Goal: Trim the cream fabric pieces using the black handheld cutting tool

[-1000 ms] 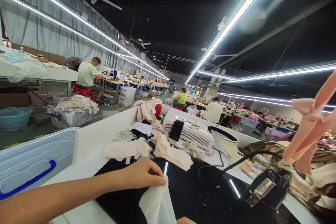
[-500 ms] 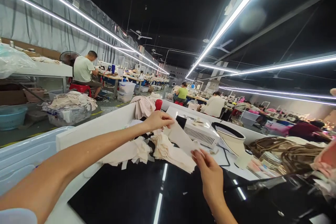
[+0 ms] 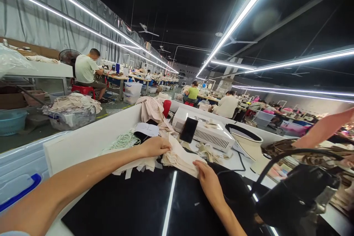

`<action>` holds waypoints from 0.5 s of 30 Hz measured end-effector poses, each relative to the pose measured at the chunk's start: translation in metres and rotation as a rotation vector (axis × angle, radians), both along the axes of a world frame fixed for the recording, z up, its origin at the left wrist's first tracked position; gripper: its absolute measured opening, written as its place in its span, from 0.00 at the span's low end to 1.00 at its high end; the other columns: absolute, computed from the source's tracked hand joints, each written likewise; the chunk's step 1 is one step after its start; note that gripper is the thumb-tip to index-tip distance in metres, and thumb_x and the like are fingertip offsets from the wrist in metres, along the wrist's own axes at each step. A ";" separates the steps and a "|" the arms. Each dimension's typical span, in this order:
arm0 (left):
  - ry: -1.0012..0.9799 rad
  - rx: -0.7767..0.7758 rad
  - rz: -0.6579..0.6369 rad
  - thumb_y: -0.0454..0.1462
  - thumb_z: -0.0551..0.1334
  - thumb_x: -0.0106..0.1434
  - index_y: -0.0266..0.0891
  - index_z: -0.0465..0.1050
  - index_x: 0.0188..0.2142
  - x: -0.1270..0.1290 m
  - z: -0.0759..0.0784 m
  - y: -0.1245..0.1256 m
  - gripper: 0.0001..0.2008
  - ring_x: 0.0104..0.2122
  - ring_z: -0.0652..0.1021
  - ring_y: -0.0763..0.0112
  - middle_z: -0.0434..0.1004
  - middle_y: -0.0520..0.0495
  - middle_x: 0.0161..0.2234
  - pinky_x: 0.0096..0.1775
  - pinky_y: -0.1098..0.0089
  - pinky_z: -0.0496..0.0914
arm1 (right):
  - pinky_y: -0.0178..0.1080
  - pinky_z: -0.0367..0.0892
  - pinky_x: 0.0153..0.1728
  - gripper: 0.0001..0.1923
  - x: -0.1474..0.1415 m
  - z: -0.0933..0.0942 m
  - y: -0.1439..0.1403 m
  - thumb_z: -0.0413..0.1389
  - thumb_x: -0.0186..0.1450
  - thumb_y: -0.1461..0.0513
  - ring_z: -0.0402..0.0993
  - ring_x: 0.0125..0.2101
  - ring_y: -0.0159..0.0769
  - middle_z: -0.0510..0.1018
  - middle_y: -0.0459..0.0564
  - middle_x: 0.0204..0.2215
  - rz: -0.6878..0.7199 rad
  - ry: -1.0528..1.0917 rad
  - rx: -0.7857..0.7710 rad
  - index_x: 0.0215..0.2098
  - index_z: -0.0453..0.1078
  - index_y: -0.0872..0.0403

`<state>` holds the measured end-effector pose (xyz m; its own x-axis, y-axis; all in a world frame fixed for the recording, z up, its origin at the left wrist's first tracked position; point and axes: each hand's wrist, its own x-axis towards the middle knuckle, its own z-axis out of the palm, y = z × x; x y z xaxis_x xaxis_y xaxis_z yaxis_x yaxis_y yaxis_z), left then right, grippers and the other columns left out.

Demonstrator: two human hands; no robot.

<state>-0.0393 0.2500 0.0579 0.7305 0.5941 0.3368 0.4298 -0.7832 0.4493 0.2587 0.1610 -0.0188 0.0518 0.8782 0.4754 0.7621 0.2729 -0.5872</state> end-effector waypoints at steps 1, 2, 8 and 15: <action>0.013 0.007 0.007 0.30 0.60 0.69 0.40 0.83 0.48 -0.001 0.001 -0.001 0.14 0.51 0.82 0.60 0.85 0.47 0.50 0.56 0.65 0.70 | 0.59 0.67 0.63 0.13 0.000 0.000 -0.001 0.61 0.72 0.56 0.75 0.59 0.47 0.80 0.54 0.56 -0.005 -0.016 -0.002 0.51 0.77 0.54; 0.023 0.013 0.017 0.29 0.59 0.68 0.41 0.83 0.49 -0.001 0.002 -0.003 0.17 0.52 0.82 0.59 0.85 0.47 0.52 0.56 0.66 0.70 | 0.59 0.66 0.63 0.12 -0.001 0.001 -0.003 0.61 0.72 0.58 0.75 0.59 0.47 0.80 0.54 0.56 -0.011 -0.029 -0.003 0.51 0.77 0.54; 0.030 0.024 0.103 0.28 0.57 0.68 0.42 0.81 0.55 -0.006 0.015 -0.012 0.21 0.56 0.80 0.58 0.82 0.48 0.56 0.59 0.65 0.68 | 0.56 0.66 0.64 0.27 -0.009 0.012 -0.022 0.48 0.64 0.71 0.74 0.59 0.52 0.80 0.58 0.58 -0.065 -0.059 0.015 0.54 0.81 0.53; 0.059 -0.011 0.337 0.42 0.63 0.76 0.37 0.77 0.53 -0.056 0.031 -0.021 0.12 0.51 0.80 0.58 0.79 0.42 0.53 0.55 0.53 0.75 | 0.53 0.71 0.60 0.17 -0.045 0.015 -0.109 0.51 0.73 0.57 0.76 0.58 0.51 0.79 0.54 0.58 0.122 0.031 -0.015 0.51 0.81 0.45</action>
